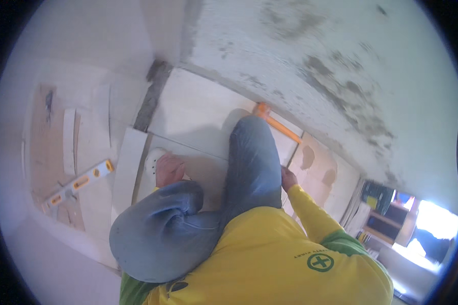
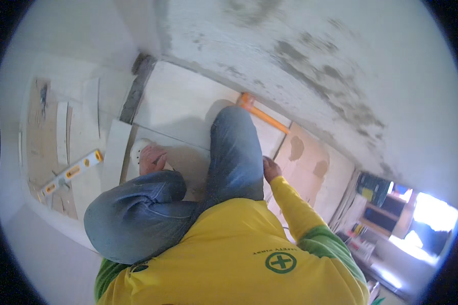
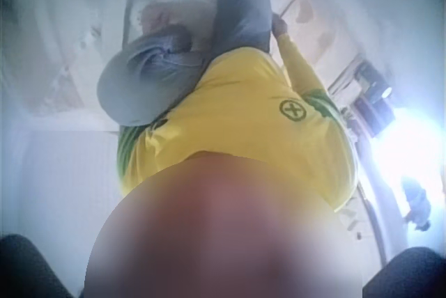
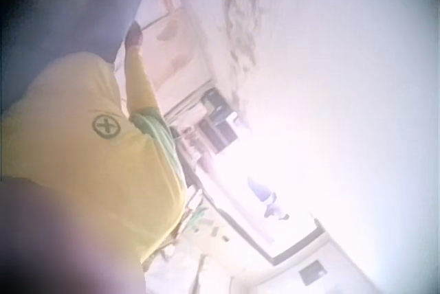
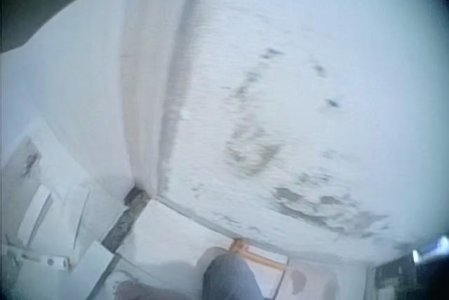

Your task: The person places a tile against the wall corner, uses a level to check alignment, marks the tile with a pencil, and adjusts the placement of tiles on the floor and wall.

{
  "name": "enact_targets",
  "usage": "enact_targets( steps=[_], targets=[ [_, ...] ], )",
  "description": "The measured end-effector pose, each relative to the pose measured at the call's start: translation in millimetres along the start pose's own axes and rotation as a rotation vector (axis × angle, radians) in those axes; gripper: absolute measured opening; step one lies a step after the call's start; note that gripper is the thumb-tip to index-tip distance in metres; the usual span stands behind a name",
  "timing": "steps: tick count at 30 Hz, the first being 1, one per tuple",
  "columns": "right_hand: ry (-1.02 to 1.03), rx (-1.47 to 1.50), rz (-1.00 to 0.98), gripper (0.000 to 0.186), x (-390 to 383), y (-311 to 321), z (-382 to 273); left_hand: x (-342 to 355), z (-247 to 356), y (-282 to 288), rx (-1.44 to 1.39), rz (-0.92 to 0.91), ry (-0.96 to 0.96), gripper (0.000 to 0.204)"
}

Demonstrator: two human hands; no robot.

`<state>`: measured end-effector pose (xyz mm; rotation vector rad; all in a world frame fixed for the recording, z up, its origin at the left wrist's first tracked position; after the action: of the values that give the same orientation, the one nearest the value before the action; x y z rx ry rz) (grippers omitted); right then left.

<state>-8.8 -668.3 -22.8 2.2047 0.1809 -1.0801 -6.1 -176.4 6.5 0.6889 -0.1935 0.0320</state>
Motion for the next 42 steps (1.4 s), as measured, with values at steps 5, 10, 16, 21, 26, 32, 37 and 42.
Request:
enact_targets(
  steps=[5,10,16,21,26,32,37,42],
  targets=[
    [-0.1,-0.562,0.142,0.098,50,8,33,-20,-28,12,-0.956,-0.141,0.763,0.042],
    [-0.241,-0.491,0.051,0.095,64,-19,83,-4,73,144,-0.991,0.04,0.553,0.052],
    [-0.204,-0.762,0.072,0.083,113,-39,144,72,250,248,-0.091,-0.181,0.108,0.039],
    [-0.275,-0.795,0.113,0.085,102,-35,129,93,299,199,0.391,-0.433,-0.192,0.032],
    [-0.322,-0.562,0.088,0.092,68,-26,70,112,288,198,0.418,-0.405,-0.299,0.03],
    [-0.449,-0.49,0.118,0.094,31,-11,22,134,255,204,0.442,-0.475,-0.312,0.028],
    [-0.426,-0.499,0.105,0.113,54,-20,61,136,237,206,0.357,-0.654,-0.4,0.035],
    [-0.477,-0.447,0.044,0.121,30,-9,14,142,235,194,0.334,-0.847,-0.478,0.038]
  ],
)
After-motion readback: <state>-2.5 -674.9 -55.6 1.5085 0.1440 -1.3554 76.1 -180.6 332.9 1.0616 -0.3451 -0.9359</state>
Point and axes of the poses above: each hand's wrist, its own x-axis towards the middle knuckle, its own y-axis out of the back of the hand, z = x × y, the point moved 9 cm from there along x, towards the middle knuckle, and after that the axes turned 6 degrees about x, right-handed, at the moved point
